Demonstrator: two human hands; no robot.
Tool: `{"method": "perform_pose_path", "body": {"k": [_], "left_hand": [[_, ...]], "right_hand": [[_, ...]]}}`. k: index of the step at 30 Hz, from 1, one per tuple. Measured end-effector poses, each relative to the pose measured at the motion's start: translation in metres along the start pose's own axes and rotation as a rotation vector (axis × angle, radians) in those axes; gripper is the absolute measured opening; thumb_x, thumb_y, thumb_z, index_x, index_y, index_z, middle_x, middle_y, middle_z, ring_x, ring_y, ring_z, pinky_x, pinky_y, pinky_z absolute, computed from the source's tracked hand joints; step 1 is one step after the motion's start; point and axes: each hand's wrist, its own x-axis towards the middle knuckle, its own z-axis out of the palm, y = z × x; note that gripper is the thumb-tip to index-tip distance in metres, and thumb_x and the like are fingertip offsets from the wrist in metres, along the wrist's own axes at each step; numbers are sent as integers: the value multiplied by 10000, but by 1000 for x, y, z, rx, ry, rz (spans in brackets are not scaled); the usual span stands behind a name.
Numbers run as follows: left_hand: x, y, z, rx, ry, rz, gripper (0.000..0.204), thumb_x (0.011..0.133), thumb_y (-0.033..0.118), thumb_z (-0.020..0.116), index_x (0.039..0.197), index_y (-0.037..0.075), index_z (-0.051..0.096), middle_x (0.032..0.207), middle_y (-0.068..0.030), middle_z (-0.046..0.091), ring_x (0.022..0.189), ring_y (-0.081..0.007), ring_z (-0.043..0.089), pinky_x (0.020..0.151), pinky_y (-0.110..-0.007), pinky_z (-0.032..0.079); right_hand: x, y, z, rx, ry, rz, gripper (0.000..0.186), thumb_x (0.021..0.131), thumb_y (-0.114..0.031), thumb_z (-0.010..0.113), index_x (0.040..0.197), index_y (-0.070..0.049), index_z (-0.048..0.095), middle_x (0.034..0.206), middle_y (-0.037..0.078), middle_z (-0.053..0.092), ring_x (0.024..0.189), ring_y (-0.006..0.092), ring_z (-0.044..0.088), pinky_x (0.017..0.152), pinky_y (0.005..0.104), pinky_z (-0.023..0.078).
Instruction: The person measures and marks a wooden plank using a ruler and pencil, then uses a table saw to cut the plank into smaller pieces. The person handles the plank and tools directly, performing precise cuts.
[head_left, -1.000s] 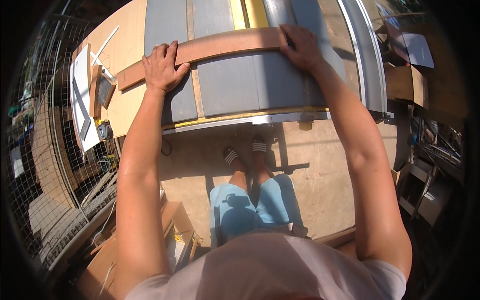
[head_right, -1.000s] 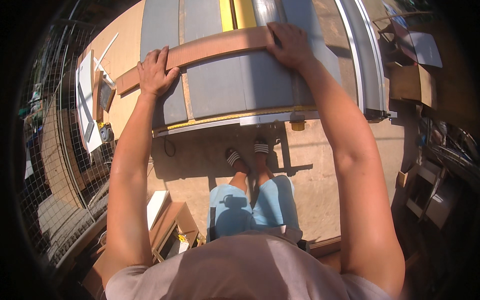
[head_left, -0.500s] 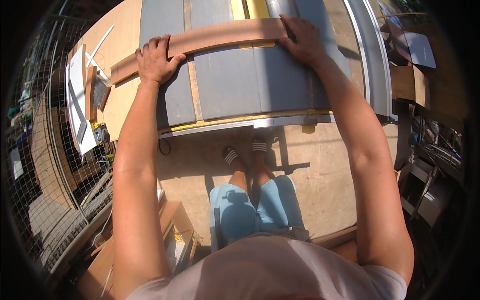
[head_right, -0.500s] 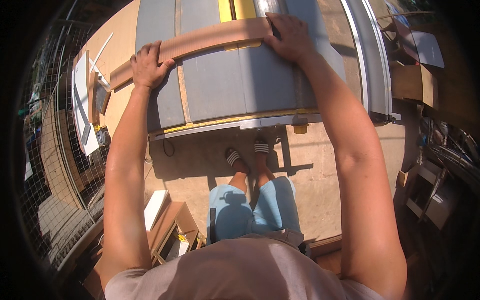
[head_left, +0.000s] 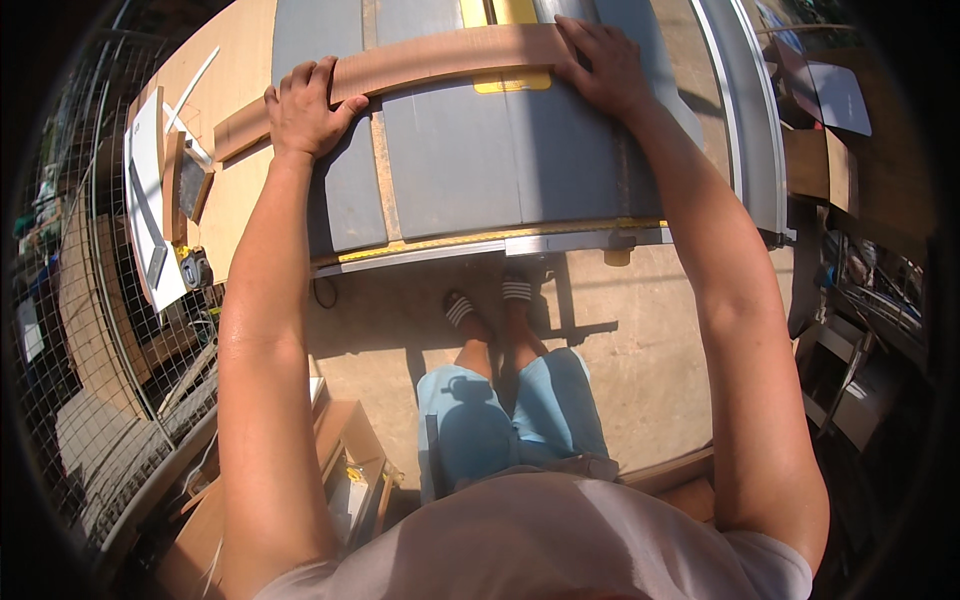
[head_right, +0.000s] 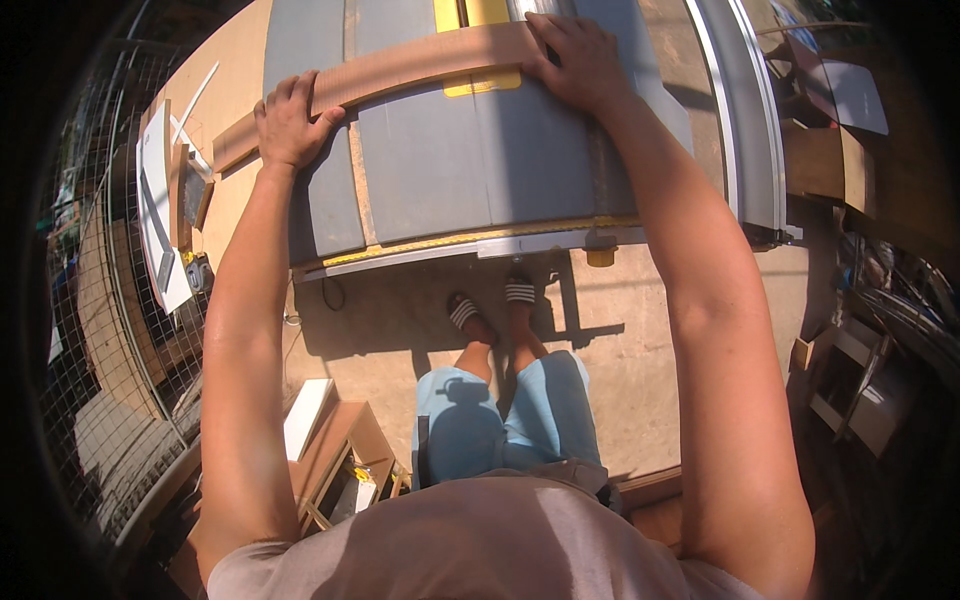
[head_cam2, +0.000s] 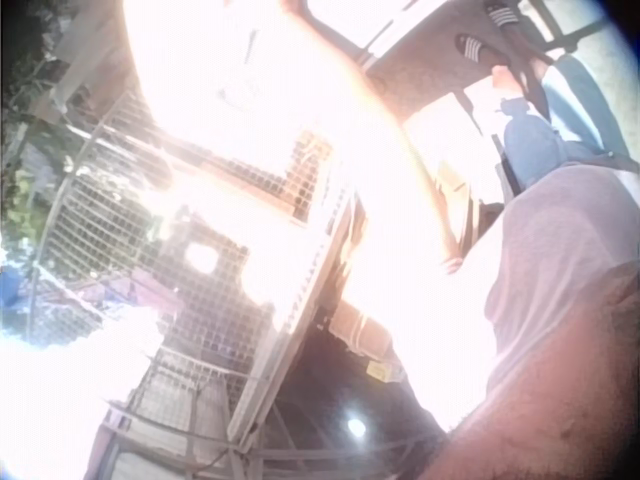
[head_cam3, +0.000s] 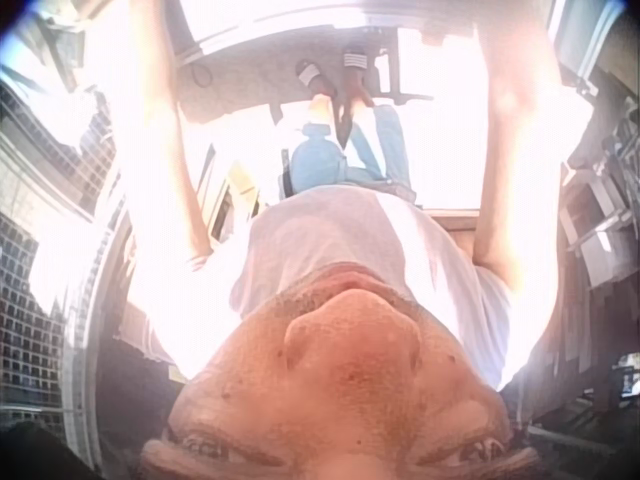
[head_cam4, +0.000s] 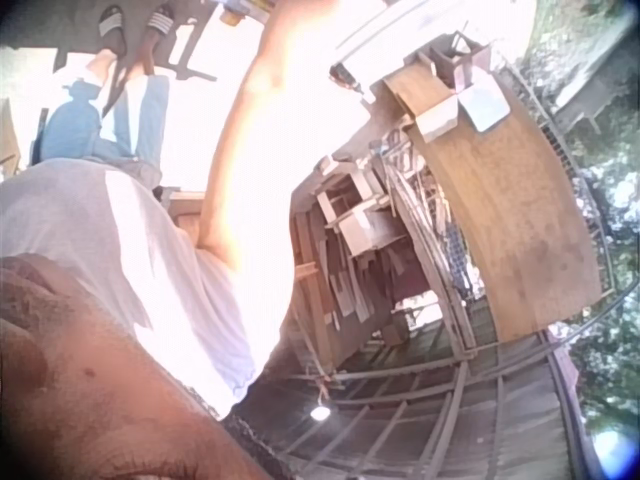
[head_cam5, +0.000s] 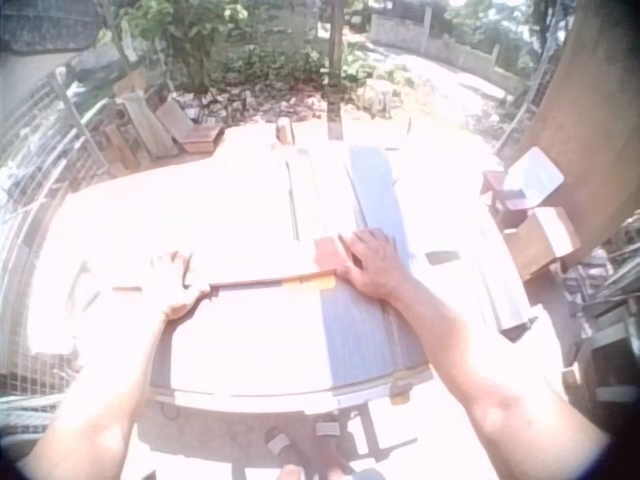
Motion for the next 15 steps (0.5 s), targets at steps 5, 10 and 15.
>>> {"method": "perform_pose_path", "body": {"k": [5,10,15], "left_hand": [[-2,-2,2,12,10,-6,817,833,786,550,1458,263,498,1413,-41,542,1320,-264,496,1133,-589,289],[-1,0,0,6,1,-3,802,845,768,551,1467,265,491,1424,-43,536,1326,-254,493,1137,-591,285],[-2,-1,2,7,43,13,795,850,754,545,1462,248,507,1413,-60,549,1311,-271,505,1120,-568,303]], "right_hand": [[2,-1,-2,-34,-6,-39,658,909,-477,659,1507,-254,497,1438,12,572,1311,294,506,1090,500,360],[2,-3,0,-78,-6,-12,672,902,-481,665,1510,-253,492,1443,7,566,1322,298,498,1096,503,352],[2,-1,0,-97,-20,-24,692,892,-475,678,1514,-245,483,1449,10,559,1311,303,503,1097,507,351]]}}
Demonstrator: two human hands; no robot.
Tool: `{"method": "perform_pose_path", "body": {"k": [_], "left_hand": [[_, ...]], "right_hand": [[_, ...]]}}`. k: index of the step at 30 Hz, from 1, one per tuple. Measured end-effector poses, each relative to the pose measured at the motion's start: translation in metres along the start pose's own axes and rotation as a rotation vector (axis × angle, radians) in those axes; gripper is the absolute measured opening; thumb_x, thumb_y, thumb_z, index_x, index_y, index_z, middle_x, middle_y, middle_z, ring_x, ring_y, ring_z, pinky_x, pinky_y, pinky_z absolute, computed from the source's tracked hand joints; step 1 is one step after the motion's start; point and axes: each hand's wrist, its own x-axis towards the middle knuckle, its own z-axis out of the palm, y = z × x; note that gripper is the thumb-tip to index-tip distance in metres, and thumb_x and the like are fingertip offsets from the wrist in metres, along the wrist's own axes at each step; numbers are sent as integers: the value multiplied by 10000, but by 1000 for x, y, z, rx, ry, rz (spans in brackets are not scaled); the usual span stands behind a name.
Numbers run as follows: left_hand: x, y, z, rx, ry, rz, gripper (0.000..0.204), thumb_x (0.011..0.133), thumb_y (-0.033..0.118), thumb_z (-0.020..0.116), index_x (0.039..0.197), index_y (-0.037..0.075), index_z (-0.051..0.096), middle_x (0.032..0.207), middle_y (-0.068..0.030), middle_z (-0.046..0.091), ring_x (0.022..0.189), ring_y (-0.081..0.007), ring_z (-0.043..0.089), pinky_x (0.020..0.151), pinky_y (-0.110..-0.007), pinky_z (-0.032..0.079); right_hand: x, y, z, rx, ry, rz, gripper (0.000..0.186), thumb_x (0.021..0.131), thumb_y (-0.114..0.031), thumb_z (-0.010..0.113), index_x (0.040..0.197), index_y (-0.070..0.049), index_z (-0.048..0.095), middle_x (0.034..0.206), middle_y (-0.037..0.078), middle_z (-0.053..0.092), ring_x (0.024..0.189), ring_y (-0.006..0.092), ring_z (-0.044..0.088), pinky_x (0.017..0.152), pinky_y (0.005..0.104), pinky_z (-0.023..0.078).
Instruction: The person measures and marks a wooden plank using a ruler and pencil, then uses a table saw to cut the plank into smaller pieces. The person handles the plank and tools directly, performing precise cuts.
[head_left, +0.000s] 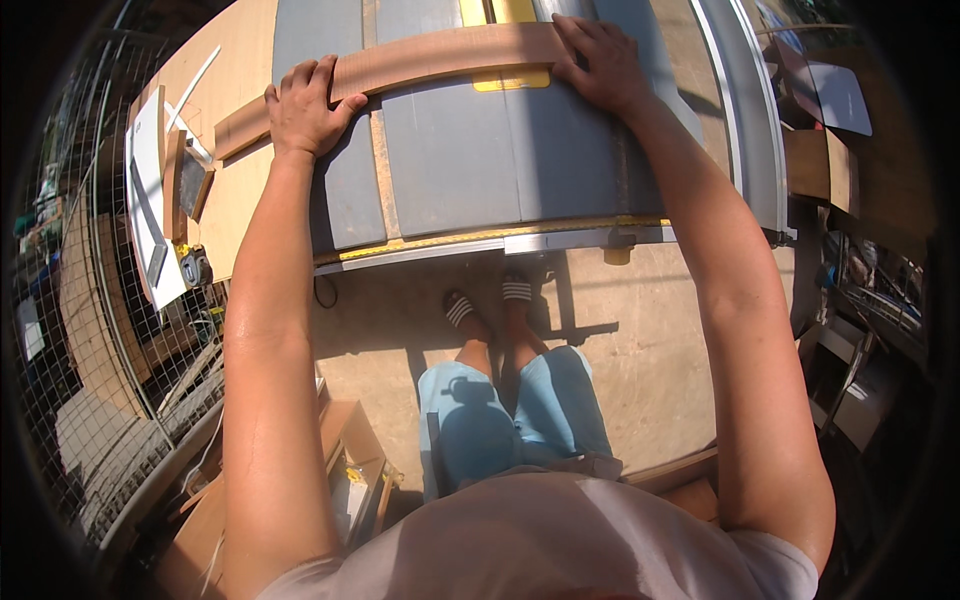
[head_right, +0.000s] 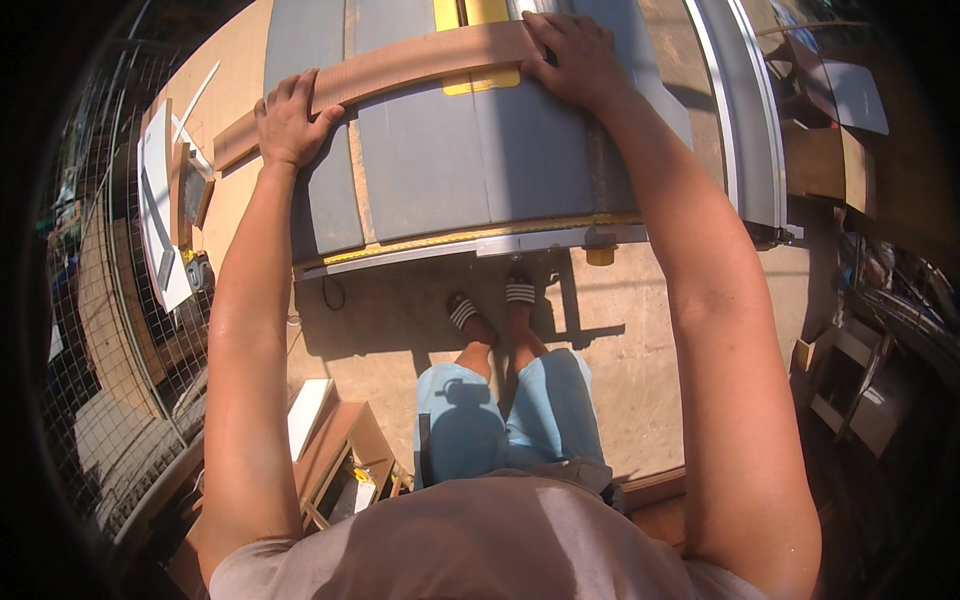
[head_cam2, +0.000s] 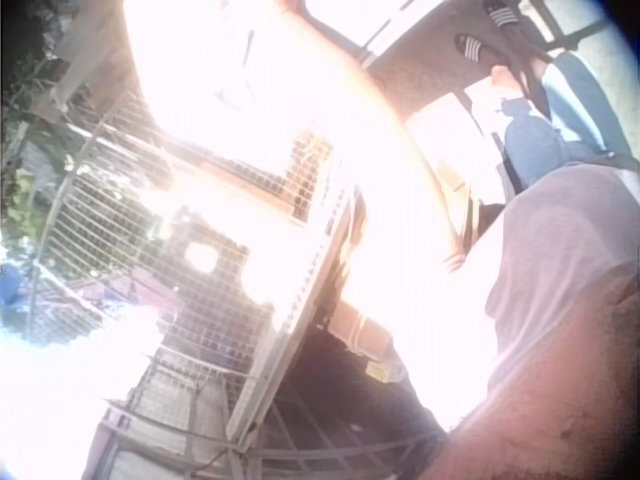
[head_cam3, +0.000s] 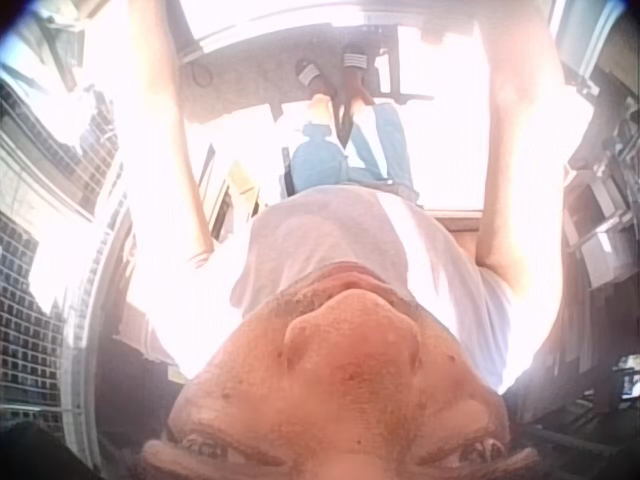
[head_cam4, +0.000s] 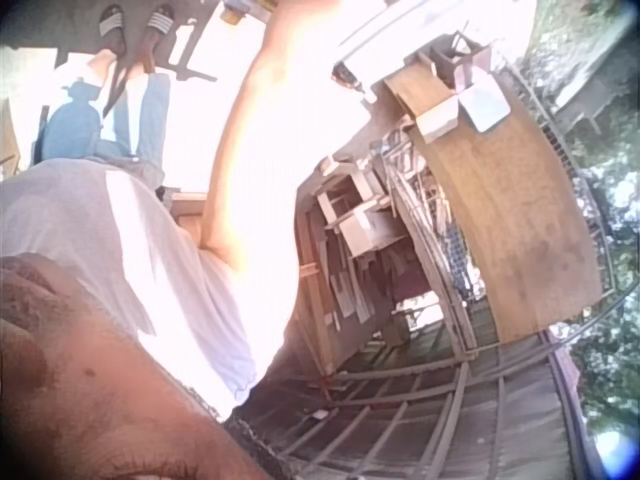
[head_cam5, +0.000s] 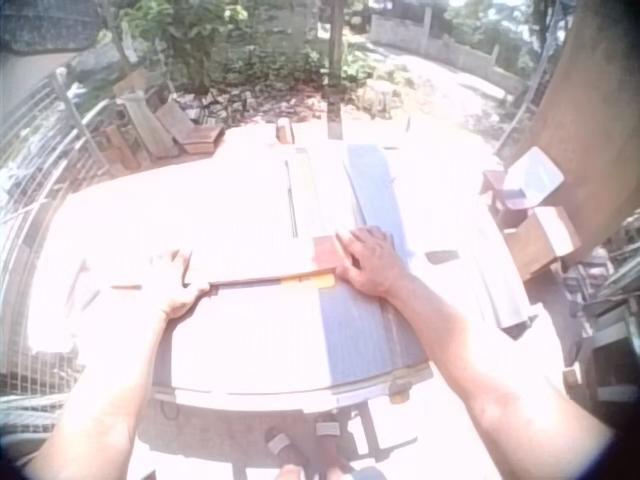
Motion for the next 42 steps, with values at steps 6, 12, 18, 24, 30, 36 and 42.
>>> {"method": "perform_pose_path", "body": {"k": [6,12,18,24,30,36,42], "left_hand": [[2,2,-1,36,-49,-34,810,858,774,526,1487,266,479,1449,-38,522,1358,-241,474,1162,-586,271],[-1,-4,7,6,-7,-17,811,864,764,529,1513,282,460,1454,-28,518,1364,-242,464,1170,-609,257],[-1,-7,10,-40,45,35,767,890,712,531,1530,296,453,1448,-62,534,1335,-280,486,1114,-570,291],[0,-5,8,-40,26,27,740,891,687,551,1534,336,445,1454,-46,529,1345,-266,479,1114,-574,289],[-3,-7,7,-33,31,26,731,889,690,549,1529,351,449,1454,-40,529,1349,-263,478,1117,-565,286],[-3,-7,8,-34,26,25,732,886,706,542,1521,351,465,1458,-37,530,1353,-261,473,1120,-558,283],[0,-8,7,-42,10,32,742,883,708,549,1525,347,461,1463,-37,528,1365,-263,464,1135,-574,268]], "right_hand": [[-1,-3,-6,40,-41,21,685,879,-436,692,1480,-168,501,1428,76,557,1300,341,498,1100,510,355],[7,-23,-30,118,-147,104,631,864,-351,701,1383,-23,558,1339,205,571,1273,403,491,1090,510,370],[7,-21,-25,156,-100,76,649,852,-352,715,1390,-24,561,1324,209,587,1266,397,502,1082,505,381],[1,12,10,27,69,-60,685,891,-466,685,1506,-234,491,1444,15,564,1274,308,528,1073,508,382],[2,8,10,-12,62,-62,684,889,-463,694,1502,-233,497,1440,11,571,1256,307,542,1064,507,398],[1,5,6,15,50,-42,675,892,-457,694,1499,-232,502,1451,16,567,1274,305,530,1072,508,392],[0,6,7,7,54,-30,683,884,-461,698,1498,-236,501,1453,11,567,1276,300,531,1075,502,386]]}}
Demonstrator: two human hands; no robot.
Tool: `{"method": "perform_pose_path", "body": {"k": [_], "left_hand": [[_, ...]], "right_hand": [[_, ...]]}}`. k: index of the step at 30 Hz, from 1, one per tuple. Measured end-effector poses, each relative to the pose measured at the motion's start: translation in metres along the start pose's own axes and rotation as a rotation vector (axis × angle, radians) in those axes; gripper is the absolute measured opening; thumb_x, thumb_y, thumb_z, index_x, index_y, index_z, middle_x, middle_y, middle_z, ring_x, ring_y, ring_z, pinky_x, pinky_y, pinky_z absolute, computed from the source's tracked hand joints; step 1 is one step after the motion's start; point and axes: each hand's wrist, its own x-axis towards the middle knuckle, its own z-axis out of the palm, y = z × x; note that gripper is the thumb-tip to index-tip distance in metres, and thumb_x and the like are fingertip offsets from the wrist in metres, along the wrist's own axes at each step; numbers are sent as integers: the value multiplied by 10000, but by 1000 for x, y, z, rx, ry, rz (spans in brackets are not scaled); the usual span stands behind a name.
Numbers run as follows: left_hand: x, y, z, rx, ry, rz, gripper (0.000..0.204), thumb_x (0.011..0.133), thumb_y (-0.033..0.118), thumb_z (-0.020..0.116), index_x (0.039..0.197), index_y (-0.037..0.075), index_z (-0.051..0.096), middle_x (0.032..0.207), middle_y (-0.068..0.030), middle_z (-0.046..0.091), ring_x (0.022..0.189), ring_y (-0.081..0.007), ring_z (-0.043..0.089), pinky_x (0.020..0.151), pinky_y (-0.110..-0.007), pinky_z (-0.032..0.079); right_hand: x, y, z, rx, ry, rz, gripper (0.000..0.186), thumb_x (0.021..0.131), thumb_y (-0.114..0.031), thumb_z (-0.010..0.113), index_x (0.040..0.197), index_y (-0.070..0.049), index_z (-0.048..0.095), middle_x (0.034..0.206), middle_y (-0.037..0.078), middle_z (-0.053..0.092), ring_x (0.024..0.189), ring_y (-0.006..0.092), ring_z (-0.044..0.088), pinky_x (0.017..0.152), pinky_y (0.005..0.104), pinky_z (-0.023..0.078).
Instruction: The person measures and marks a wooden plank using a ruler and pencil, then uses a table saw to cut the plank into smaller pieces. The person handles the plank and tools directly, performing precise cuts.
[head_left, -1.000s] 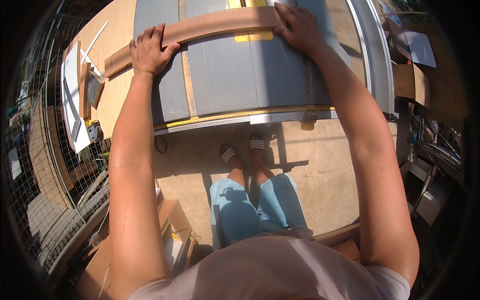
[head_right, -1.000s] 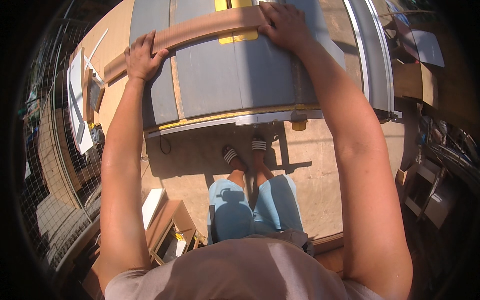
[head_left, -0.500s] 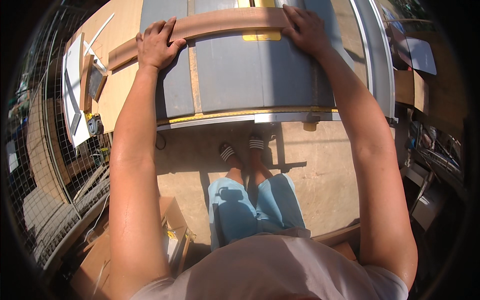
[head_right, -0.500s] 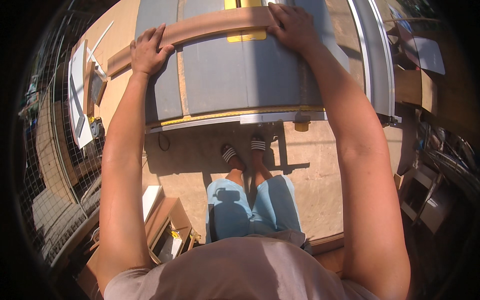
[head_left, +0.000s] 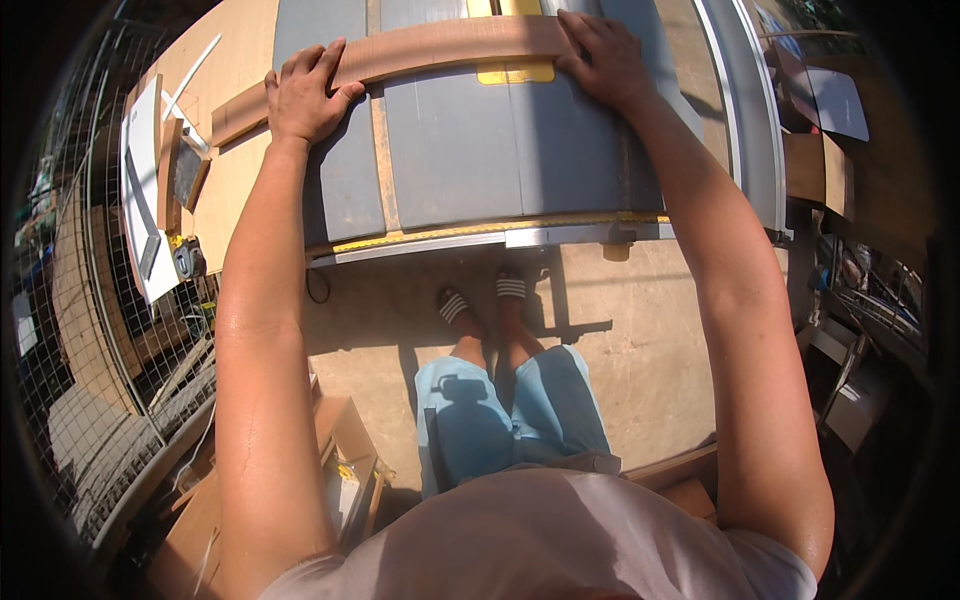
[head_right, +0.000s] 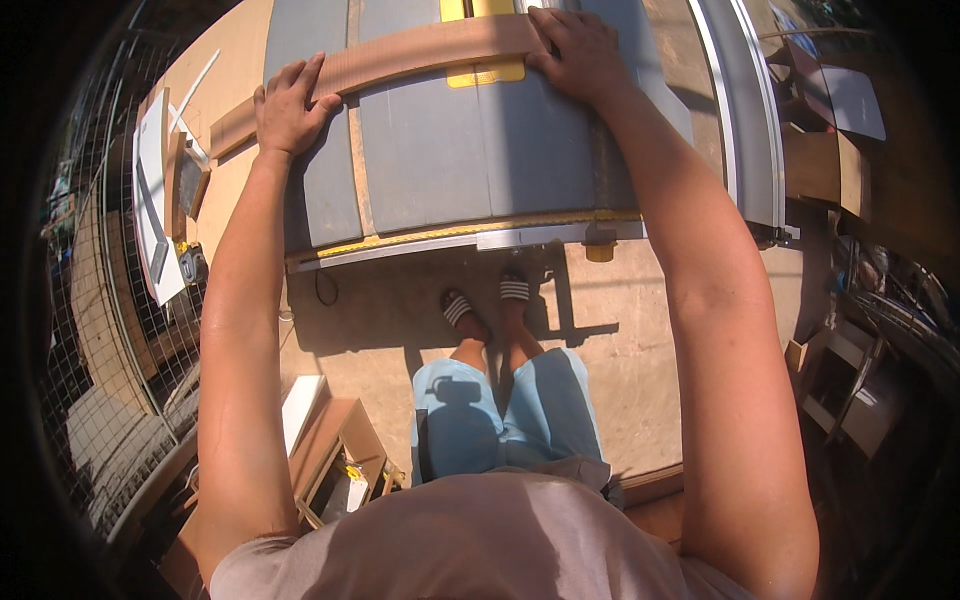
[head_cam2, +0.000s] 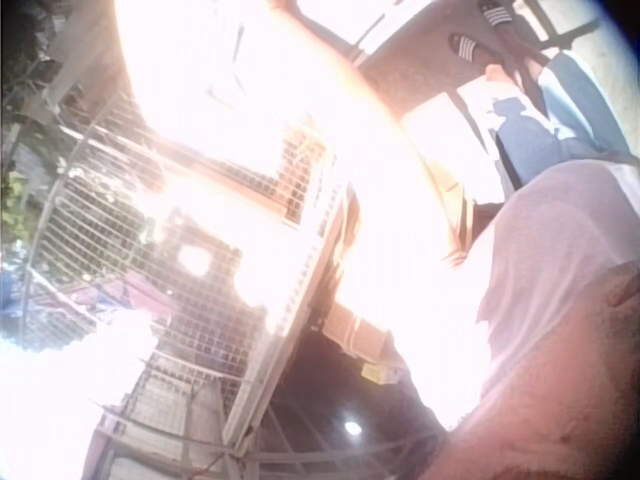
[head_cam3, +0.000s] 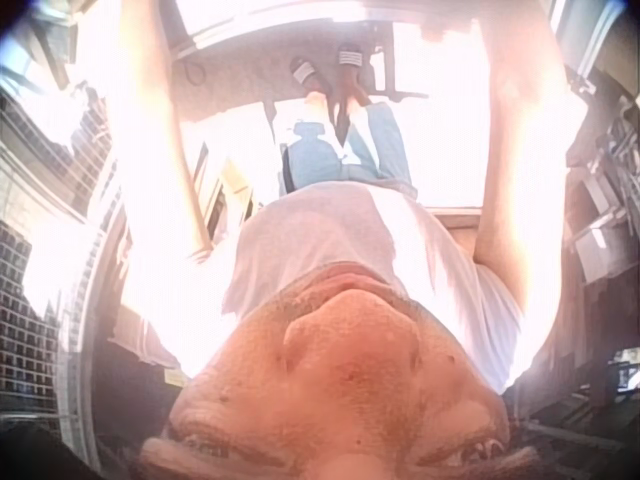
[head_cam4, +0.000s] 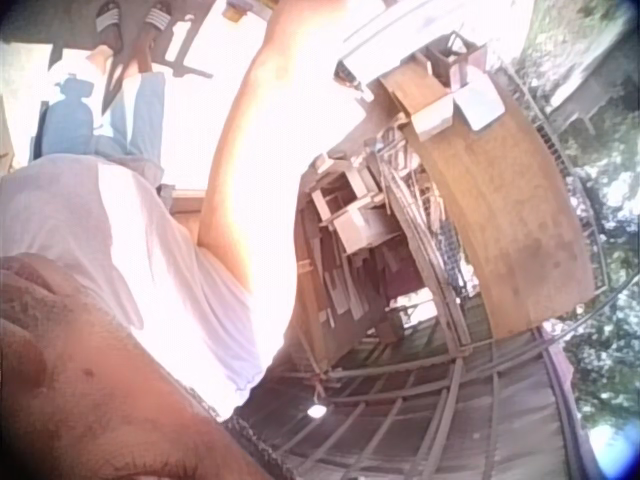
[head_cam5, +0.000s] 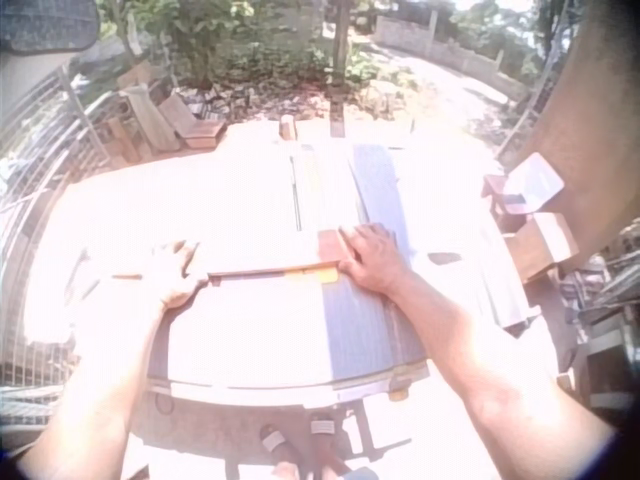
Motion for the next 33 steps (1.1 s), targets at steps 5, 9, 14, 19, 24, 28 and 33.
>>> {"method": "perform_pose_path", "body": {"k": [5,9,14,19,24,28,33], "left_hand": [[1,-1,-1,-9,-7,1,742,883,702,553,1527,345,457,1468,-37,522,1375,-263,454,1142,-585,263],[1,0,-2,3,-16,-9,740,885,696,552,1527,342,456,1464,-40,522,1373,-262,454,1138,-585,271],[1,3,-5,13,-32,-15,738,888,699,541,1526,337,457,1455,-43,522,1369,-264,454,1139,-582,270],[1,1,-3,7,-25,-11,745,886,706,533,1529,338,451,1455,-49,520,1374,-269,449,1146,-583,262],[2,1,-2,1,-49,-24,744,884,705,545,1532,353,441,1473,-37,508,1395,-259,429,1164,-612,240],[2,0,-3,-4,-44,-22,749,885,711,533,1530,341,450,1483,-55,508,1389,-277,441,1156,-608,237],[2,2,-3,-8,-38,-28,764,873,727,537,1526,338,458,1483,-59,507,1394,-284,435,1160,-621,232]], "right_hand": [[0,0,2,3,-9,8,696,873,-468,703,1499,-243,500,1447,6,570,1270,294,534,1073,499,386],[2,-2,-2,-5,-19,11,705,865,-472,711,1498,-244,500,1442,4,572,1264,298,537,1069,502,388],[3,-7,-5,18,-6,26,685,847,-467,730,1456,-226,528,1415,-1,592,1264,312,542,1085,516,378],[3,-7,-6,36,-13,35,686,844,-459,734,1458,-231,529,1421,-9,591,1272,306,539,1087,510,377],[3,-8,-7,34,-7,43,685,843,-460,732,1458,-238,528,1421,-16,591,1281,306,534,1087,511,374],[4,-9,-8,32,-31,58,684,843,-461,730,1458,-242,529,1425,-16,589,1288,308,527,1091,510,369],[5,-9,-8,49,-38,67,675,845,-451,728,1455,-238,532,1426,-15,589,1297,309,516,1095,508,363]]}}
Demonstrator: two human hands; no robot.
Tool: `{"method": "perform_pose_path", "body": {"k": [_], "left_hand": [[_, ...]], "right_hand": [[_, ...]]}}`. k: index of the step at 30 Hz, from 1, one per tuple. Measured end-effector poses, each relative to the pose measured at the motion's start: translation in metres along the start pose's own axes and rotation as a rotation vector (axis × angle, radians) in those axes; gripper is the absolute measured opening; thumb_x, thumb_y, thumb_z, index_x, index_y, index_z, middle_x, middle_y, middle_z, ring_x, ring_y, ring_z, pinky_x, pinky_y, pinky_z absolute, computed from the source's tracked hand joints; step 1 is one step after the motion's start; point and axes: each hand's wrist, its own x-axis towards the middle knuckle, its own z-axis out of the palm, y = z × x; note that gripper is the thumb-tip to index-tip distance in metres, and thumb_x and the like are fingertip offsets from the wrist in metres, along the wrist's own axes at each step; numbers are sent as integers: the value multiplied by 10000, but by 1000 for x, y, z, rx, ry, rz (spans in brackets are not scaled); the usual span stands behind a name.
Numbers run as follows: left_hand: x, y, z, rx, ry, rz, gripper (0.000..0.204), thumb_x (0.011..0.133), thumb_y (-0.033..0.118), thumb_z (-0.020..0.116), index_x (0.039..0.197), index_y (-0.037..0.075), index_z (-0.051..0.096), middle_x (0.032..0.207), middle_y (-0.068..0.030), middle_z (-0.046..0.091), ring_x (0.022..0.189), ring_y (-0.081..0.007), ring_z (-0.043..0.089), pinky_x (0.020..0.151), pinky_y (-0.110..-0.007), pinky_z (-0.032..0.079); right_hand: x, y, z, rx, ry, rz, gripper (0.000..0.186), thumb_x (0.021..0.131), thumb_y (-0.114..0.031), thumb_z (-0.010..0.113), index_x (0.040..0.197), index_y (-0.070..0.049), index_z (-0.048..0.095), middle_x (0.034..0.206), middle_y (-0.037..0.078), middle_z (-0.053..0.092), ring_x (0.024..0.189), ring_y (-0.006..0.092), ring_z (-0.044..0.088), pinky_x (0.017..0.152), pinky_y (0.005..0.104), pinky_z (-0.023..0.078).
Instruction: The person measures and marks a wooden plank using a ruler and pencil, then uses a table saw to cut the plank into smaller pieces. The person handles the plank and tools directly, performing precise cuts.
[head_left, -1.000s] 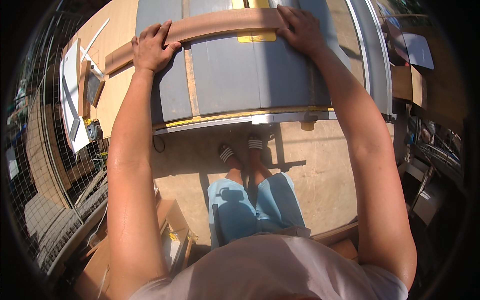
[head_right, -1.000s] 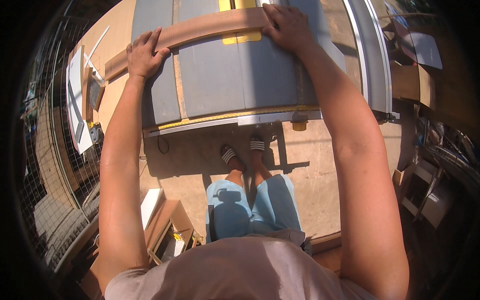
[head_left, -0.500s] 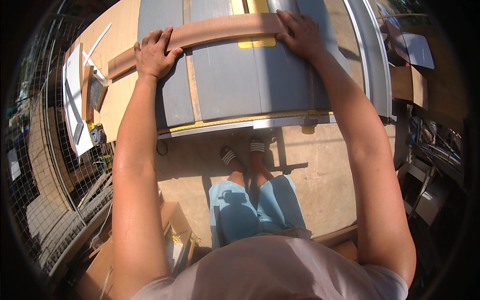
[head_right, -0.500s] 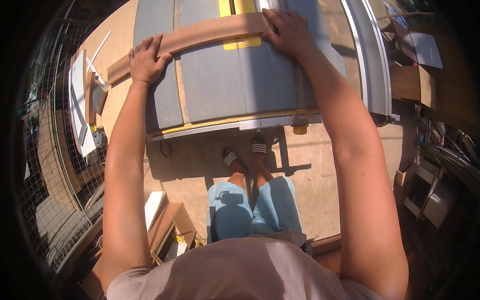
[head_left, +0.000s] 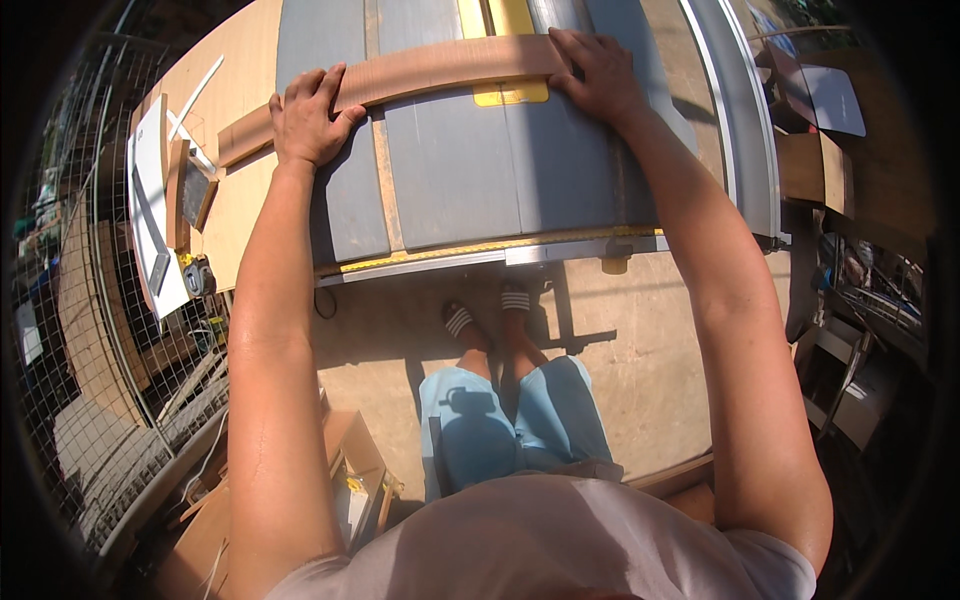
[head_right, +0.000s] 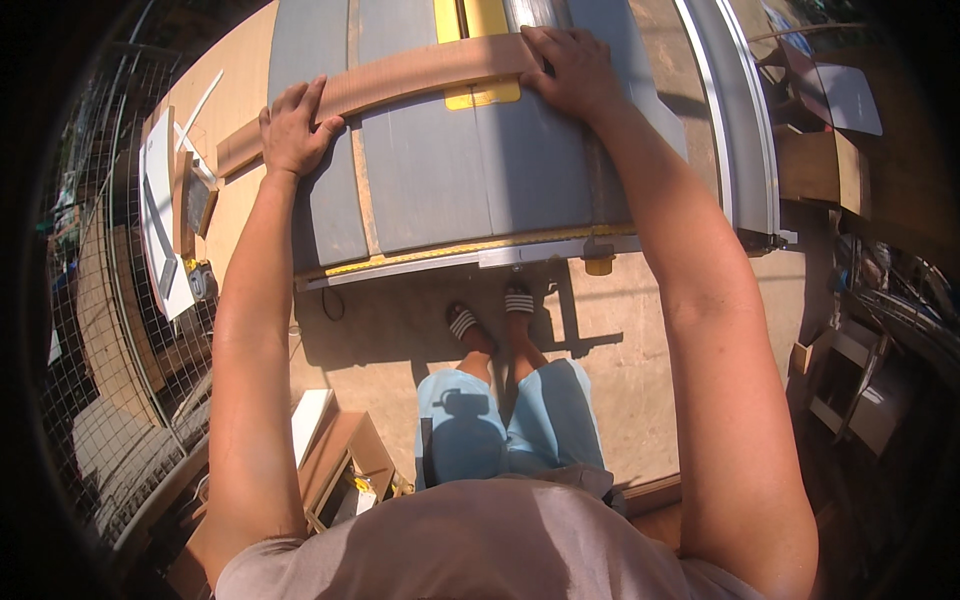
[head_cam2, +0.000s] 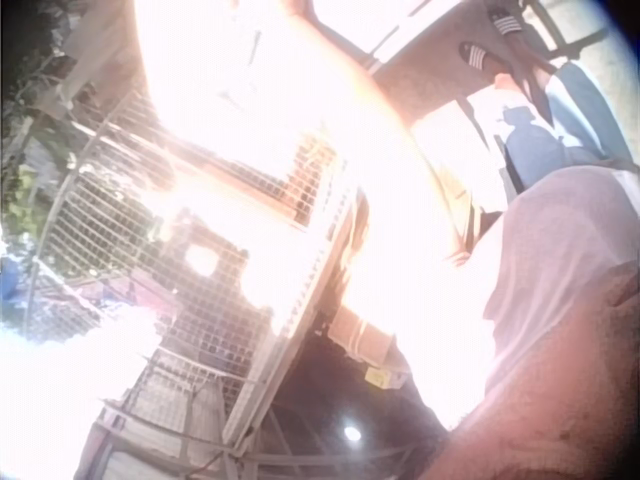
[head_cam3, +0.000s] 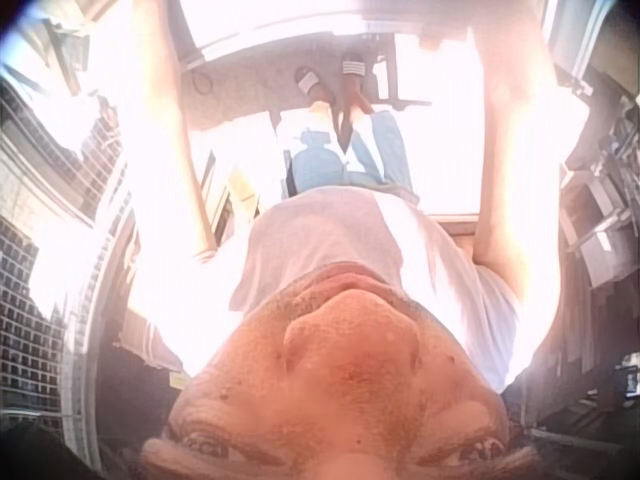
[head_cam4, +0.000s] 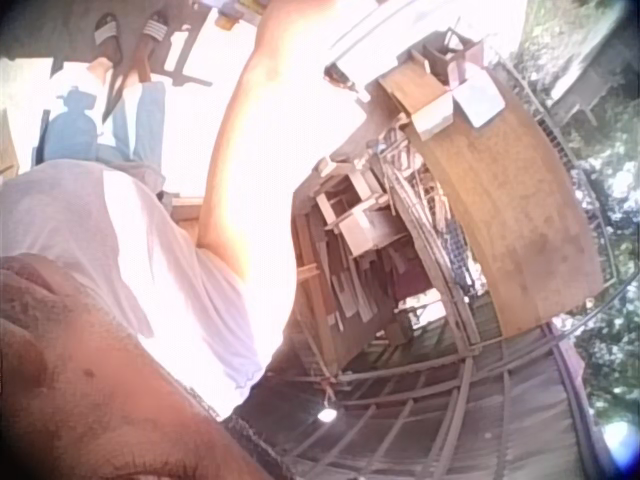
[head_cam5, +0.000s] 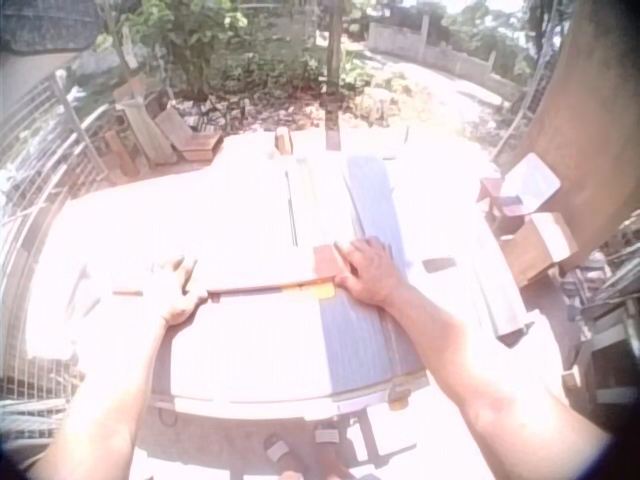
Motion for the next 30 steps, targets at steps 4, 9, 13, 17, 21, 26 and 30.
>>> {"method": "perform_pose_path", "body": {"k": [4,9,13,17,21,26,30], "left_hand": [[1,2,-5,-3,-67,-35,748,868,691,593,1529,375,439,1486,-14,493,1422,-244,398,1206,-646,194],[1,4,-6,4,-78,-45,749,868,684,600,1530,370,439,1483,-11,492,1422,-248,396,1209,-643,191],[1,6,-8,6,-78,-43,753,865,680,605,1529,365,440,1481,-9,490,1421,-246,396,1210,-642,193],[1,6,-8,-6,-72,-42,753,863,678,609,1525,360,444,1495,-5,480,1427,-239,389,1210,-643,190],[1,4,-6,-6,-77,-42,756,864,674,610,1528,358,435,1507,0,472,1433,-232,380,1212,-640,184],[3,3,-5,2,-85,-40,759,866,666,615,1534,358,426,1500,7,479,1435,-225,377,1209,-632,184],[4,4,-7,2,-90,-45,755,865,664,617,1528,353,437,1492,9,484,1434,-222,377,1208,-627,186]], "right_hand": [[0,-1,-2,-6,-17,10,677,843,-447,731,1452,-226,534,1422,-8,591,1297,314,515,1096,510,362],[1,-4,-5,38,-27,16,682,837,-427,742,1452,-217,532,1425,-1,590,1295,324,513,1100,513,359],[-1,-4,-5,38,-13,14,678,837,-409,747,1451,-215,533,1427,-5,588,1295,320,510,1106,508,353],[-2,-5,-5,56,-5,20,681,838,-409,745,1455,-218,529,1433,-10,583,1303,317,503,1111,507,345],[-1,-5,-6,80,-18,24,683,837,-409,746,1457,-222,529,1438,-10,581,1312,320,498,1111,503,344],[0,-4,-5,75,-21,25,682,837,-407,746,1457,-224,528,1443,-7,581,1315,325,497,1112,501,343],[0,-3,-5,65,-16,26,695,832,-399,758,1464,-229,525,1445,-10,581,1306,316,503,1103,498,348]]}}
